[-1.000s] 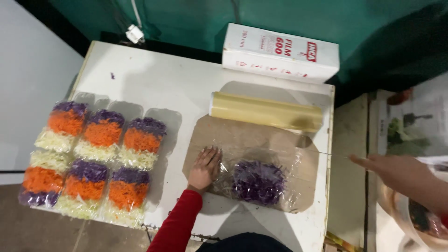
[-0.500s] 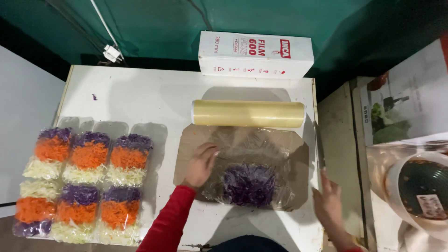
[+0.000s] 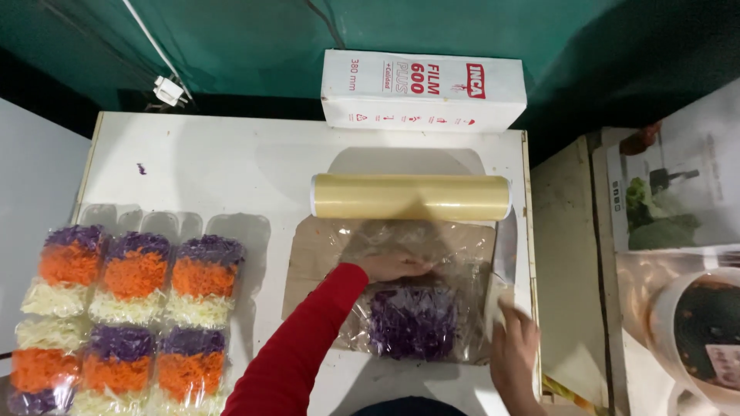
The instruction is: Wrapping portions of pre-cut cabbage and carrots in plastic film.
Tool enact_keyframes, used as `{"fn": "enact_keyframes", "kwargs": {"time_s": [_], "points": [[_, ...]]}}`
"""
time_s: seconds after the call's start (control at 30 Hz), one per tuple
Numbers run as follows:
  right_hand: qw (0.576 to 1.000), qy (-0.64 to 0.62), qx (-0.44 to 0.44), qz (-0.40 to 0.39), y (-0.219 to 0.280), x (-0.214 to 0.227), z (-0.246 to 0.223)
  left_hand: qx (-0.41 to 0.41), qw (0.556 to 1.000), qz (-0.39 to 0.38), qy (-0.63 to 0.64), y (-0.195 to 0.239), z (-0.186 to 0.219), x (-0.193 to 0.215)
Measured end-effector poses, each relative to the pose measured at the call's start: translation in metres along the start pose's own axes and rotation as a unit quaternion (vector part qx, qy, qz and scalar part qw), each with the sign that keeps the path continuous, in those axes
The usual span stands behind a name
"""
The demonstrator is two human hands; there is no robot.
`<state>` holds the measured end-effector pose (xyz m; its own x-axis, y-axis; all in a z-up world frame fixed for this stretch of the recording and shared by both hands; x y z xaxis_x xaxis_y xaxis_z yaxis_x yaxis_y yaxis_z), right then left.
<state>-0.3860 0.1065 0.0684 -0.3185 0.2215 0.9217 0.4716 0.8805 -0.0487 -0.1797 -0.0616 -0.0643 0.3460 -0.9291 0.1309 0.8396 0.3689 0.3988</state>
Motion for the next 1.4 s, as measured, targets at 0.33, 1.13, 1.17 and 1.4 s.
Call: {"fn": "enact_keyframes", "kwargs": {"time_s": [0.33, 1.13, 1.17, 1.4], "points": [[0.657, -0.323, -0.388, -0.561, 0.124, -0.126, 0.021, -0.112, 0.961, -0.062, 0.245, 0.012, 0.043, -0.018], [0.735, -0.438, -0.094, -0.509, 0.051, 0.029, -0.07, -0.047, 0.993, 0.095, -0.056, 0.134, 0.201, 0.007], [0.724, -0.437, -0.082, -0.527, 0.058, 0.031, -0.071, -0.073, 0.992, 0.08, -0.058, 0.139, 0.206, 0.003], [0.688, -0.406, -0.147, -0.583, 0.089, 0.077, -0.096, -0.059, 0.995, 0.059, -0.046, 0.131, 0.144, -0.025]]}}
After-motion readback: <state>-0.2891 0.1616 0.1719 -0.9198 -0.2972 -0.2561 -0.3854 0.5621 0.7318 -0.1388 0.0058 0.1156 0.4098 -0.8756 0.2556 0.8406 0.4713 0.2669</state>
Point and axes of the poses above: each hand's wrist, its own y-axis away from the middle knuckle, its own x-axis out of the back of the hand, z = x × y, the point moved 9 cm from there along -y, towards the middle knuckle, and after that the axes turned 13 degrees about -x, right-handed, at the moved point
